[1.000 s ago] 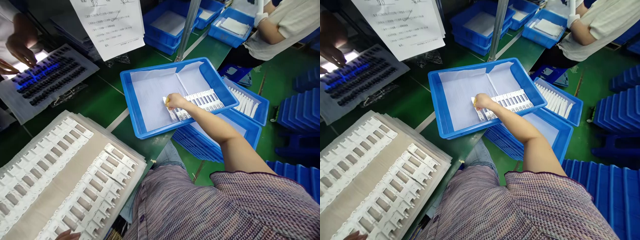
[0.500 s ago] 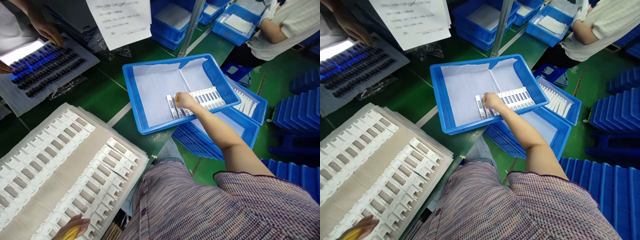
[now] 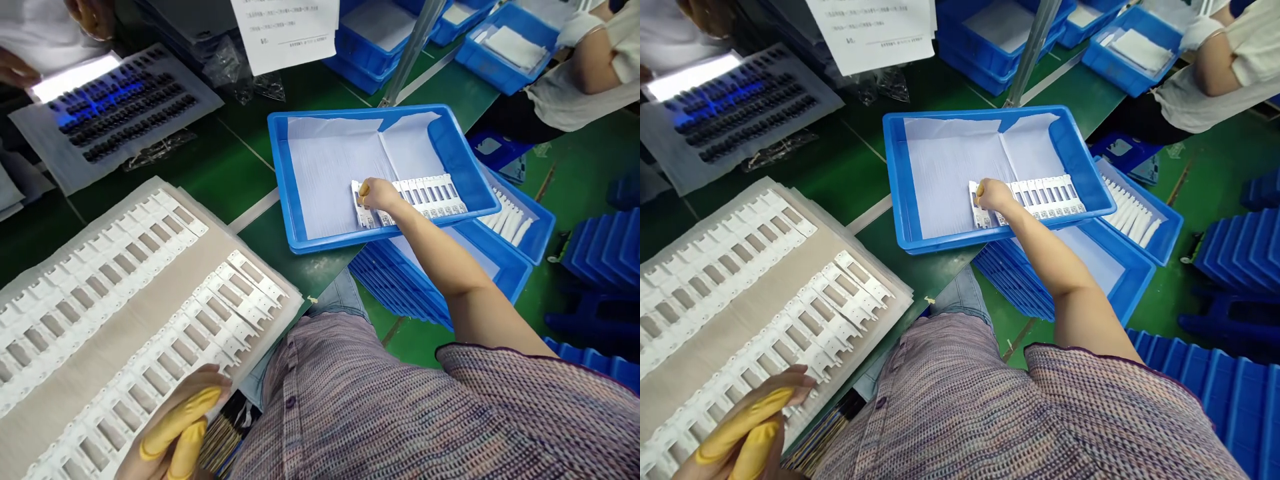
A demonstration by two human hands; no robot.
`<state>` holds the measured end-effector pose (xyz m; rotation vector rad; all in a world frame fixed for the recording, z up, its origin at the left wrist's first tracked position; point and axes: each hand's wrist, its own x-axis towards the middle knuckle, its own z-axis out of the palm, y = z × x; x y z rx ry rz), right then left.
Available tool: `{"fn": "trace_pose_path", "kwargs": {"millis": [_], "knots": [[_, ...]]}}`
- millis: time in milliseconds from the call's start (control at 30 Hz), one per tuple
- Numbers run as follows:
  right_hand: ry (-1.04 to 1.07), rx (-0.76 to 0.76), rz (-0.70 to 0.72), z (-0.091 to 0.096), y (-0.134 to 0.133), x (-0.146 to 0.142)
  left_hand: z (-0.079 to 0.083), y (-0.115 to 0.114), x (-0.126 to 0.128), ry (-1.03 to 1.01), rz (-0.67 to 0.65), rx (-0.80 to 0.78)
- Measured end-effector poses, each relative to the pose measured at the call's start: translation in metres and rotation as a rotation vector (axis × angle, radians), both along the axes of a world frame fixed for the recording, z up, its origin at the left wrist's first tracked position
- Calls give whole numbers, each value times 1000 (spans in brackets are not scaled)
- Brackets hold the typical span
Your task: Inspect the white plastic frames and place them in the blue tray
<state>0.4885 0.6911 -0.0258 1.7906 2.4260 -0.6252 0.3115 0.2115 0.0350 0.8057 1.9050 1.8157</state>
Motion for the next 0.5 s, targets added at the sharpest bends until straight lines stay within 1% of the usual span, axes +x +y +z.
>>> {"fn": "trace_pose_path", "kwargs": {"millis": [67, 133, 167, 200, 233, 267, 300, 367, 433, 500], "knots": [[65, 18, -5, 12, -7, -3, -9, 7, 0, -55, -33, 64], [270, 18, 41, 29, -27, -14, -20, 22, 1, -147, -24, 126], [423, 0, 86, 39, -43, -23, -24, 32, 2, -210, -19, 152], [604, -43, 157, 50, -63, -33, -27, 43, 4, -263, -65, 204], [739, -91, 254, 61, -86, -44, -30, 55, 4, -315, -131, 240], [802, -127, 354, 72, -111, -56, -31, 67, 5, -355, -203, 252], [829, -150, 453, 81, -138, -67, -32, 79, 6, -394, -268, 248], [803, -191, 652, 94, -187, -87, -33, 97, 8, -450, -320, 243], [737, -178, 799, 98, -224, -104, -34, 105, 10, -492, -283, 231], [735, -171, 868, 93, -242, -118, -36, 103, 9, -600, -220, 238]]}}
